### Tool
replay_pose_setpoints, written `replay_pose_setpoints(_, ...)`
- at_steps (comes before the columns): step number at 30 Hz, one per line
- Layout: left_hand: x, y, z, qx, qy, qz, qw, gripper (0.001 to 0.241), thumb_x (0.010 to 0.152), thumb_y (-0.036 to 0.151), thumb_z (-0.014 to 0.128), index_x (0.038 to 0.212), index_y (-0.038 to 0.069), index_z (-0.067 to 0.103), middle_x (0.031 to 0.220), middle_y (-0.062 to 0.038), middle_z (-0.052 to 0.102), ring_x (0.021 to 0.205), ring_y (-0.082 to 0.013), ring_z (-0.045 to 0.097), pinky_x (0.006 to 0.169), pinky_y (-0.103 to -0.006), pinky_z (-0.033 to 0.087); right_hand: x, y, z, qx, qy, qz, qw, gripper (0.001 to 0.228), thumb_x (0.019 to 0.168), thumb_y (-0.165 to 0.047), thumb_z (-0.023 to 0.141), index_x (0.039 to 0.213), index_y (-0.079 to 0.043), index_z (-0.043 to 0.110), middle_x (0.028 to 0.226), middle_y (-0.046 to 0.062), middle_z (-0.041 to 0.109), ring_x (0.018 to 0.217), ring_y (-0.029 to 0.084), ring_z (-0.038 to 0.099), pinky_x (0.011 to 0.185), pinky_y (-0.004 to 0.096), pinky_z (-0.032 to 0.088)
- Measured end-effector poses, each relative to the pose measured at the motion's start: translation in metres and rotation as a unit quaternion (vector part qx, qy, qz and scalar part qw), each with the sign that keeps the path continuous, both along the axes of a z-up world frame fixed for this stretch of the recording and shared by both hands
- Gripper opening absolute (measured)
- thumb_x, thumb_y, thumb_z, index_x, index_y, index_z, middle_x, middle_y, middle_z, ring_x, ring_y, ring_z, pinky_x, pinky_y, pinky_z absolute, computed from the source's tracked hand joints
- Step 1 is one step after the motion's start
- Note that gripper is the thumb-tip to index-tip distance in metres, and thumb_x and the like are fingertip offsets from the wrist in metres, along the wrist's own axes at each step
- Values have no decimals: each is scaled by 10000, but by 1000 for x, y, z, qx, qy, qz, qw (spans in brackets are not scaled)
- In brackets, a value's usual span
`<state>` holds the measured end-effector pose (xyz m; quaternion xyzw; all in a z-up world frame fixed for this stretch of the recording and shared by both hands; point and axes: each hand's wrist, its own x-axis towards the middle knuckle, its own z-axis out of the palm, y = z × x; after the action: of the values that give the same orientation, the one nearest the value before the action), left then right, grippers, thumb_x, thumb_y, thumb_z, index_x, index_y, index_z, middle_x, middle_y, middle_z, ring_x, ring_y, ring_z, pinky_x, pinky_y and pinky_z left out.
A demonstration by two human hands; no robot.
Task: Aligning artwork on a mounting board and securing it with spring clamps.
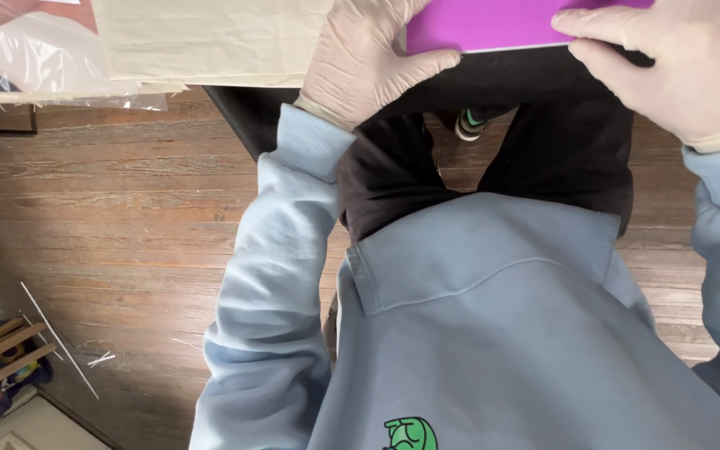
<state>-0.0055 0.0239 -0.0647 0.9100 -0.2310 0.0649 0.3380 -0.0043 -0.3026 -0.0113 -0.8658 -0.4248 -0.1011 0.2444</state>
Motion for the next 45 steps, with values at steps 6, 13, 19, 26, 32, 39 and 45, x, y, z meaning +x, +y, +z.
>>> replay_pose_setpoints(6,-1,-1,2,23,3,6,1000,630,950,558,841,1384,141,654,1186,-94,709,1127,-291,647,998,-434,561,2,12,10,-30,-27,14,999,175,1057,17,776,1221,-43,764,1209,106,724,1000,227,720,873,292,591)
replay_pose_setpoints(13,-11,0,7,70,-28,-14,997,734,926,532,848,1441,80,584,1257,-113,676,1162,-312,632,1050,-446,494,3,19,11,-26,46,8,999,167,1012,95,746,1175,61,765,1068,194,728,840,249,709,775,327,576)
replay_pose_setpoints(19,-25,-2,23,150,-127,26,980,623,919,475,827,1408,142,631,1252,-104,666,1029,-322,587,911,-457,480,2,19,6,-21,68,-13,997,142,1041,91,744,1182,83,759,979,213,734,765,234,689,694,312,560)
replay_pose_setpoints(26,-18,6,12,60,-118,4,991,398,929,295,866,1298,222,736,1079,-21,685,983,-239,634,852,-407,551,-2,23,5,-24,222,-91,971,276,1023,76,657,1287,52,734,993,206,733,672,237,669,571,315,530)
replay_pose_setpoints(32,-19,1,7,12,-95,-2,995,356,969,279,863,1300,225,744,1216,2,721,1052,-220,661,888,-379,599,0,-1,-24,4,66,2,998,212,1075,109,695,1271,37,731,1238,202,706,1067,234,711,957,288,591)
replay_pose_setpoints(39,-24,1,7,-25,-74,17,997,366,943,203,851,1291,224,738,1282,27,698,1121,-230,643,929,-365,587,-6,-12,-41,9,110,-21,994,251,1074,27,723,1324,8,710,1325,165,641,1219,231,651,1144,301,525)
replay_pose_setpoints(45,-24,4,3,-28,-93,6,995,374,974,150,806,1328,231,718,1413,84,624,1263,-186,584,1069,-329,554,1,5,-22,-47,30,-15,998,231,1018,6,786,1243,-6,736,1317,149,639,1200,260,641,1083,327,548)
